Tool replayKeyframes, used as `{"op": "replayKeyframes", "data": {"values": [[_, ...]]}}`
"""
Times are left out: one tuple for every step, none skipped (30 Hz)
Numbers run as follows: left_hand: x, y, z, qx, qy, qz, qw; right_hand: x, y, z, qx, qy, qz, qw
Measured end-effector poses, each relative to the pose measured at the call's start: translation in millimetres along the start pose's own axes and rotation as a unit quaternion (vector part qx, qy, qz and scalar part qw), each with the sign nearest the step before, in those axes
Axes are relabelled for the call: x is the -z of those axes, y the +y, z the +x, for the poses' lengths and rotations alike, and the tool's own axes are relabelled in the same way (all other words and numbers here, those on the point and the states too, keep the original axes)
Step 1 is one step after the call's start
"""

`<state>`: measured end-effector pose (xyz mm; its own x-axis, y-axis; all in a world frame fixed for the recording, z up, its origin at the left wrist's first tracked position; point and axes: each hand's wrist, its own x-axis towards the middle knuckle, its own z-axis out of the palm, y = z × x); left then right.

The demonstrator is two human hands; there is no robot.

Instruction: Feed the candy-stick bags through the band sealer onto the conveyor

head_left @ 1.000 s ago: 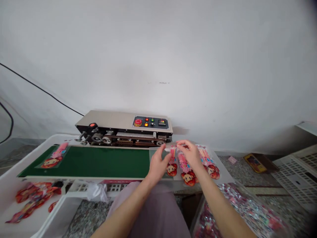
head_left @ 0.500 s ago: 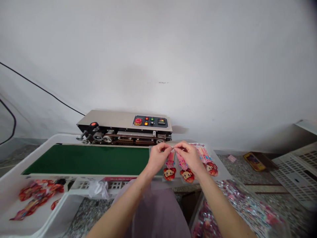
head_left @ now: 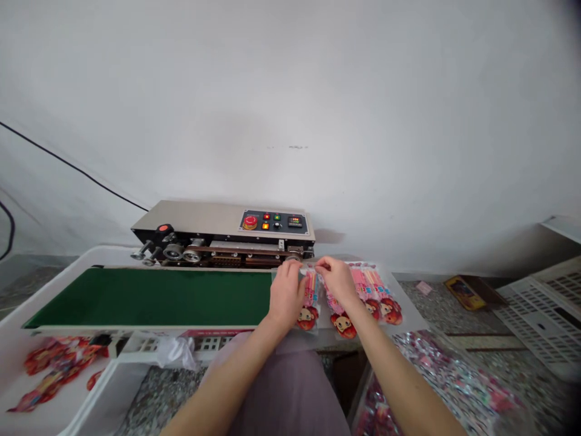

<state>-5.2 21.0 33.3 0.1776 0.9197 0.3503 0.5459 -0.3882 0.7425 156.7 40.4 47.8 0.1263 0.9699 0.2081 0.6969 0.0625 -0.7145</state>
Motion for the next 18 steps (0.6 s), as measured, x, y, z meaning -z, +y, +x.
{"op": "replayKeyframes", "data": {"values": [[-2.0, -4, -5, -0.054, -0.029, 0.051, 0.997, -3, 4, 6, -0.003, 0.002, -0.017, 1.000], [-4.3, -8, -10, -0.116, -0.069, 0.105, 0.985, -5, 7, 11, -0.004, 0.003, -0.034, 0.999], [-6.7, -12, -14, -0.173, -0.112, 0.155, 0.966, -6, 9, 14, -0.003, 0.004, -0.048, 0.999], [-9.1, -16, -18, -0.217, -0.152, 0.193, 0.945, -4, 12, 15, 0.001, 0.005, -0.061, 0.998], [-11.5, -19, -20, -0.240, -0.182, 0.216, 0.929, 0, 14, 14, 0.007, 0.008, -0.074, 0.997], [-13.7, -23, -21, -0.247, -0.203, 0.231, 0.919, 6, 17, 9, 0.014, 0.011, -0.085, 0.996], [-15.6, -25, -23, -0.244, -0.215, 0.244, 0.914, 13, 20, 0, 0.021, 0.013, -0.094, 0.995], [-17.3, -27, -23, -0.236, -0.221, 0.255, 0.911, 22, 25, -12, 0.030, 0.015, -0.107, 0.994], [-18.7, -28, -24, -0.227, -0.219, 0.264, 0.911, 31, 30, -27, 0.039, 0.018, -0.124, 0.991], [-19.9, -29, -25, -0.220, -0.215, 0.272, 0.912, 38, 35, -44, 0.049, 0.016, -0.144, 0.988], [-20.9, -30, -25, -0.215, -0.209, 0.278, 0.913, 44, 41, -62, 0.074, 0.025, -0.197, 0.977], [-21.7, -30, -25, -0.210, -0.201, 0.283, 0.914, 46, 45, -81, 0.088, 0.040, -0.251, 0.963], [-22.1, -30, -26, -0.203, -0.193, 0.288, 0.916, 46, 49, -98, 0.102, 0.041, -0.296, 0.949], [-22.1, -30, -26, -0.194, -0.186, 0.294, 0.917, 43, 51, -113, 0.117, 0.036, -0.332, 0.935], [-21.4, -30, -26, -0.184, -0.179, 0.300, 0.919, 37, 51, -124, 0.127, 0.035, -0.357, 0.925], [-20.0, -30, -26, -0.172, -0.174, 0.306, 0.920, 28, 49, -132, 0.131, 0.035, -0.373, 0.918], [-17.5, -31, -26, -0.160, -0.170, 0.313, 0.921, 18, 45, -135, 0.129, 0.039, -0.380, 0.915], [-14.0, -33, -26, -0.149, -0.166, 0.321, 0.921, 8, 39, -135, 0.121, 0.047, -0.381, 0.915]]}}
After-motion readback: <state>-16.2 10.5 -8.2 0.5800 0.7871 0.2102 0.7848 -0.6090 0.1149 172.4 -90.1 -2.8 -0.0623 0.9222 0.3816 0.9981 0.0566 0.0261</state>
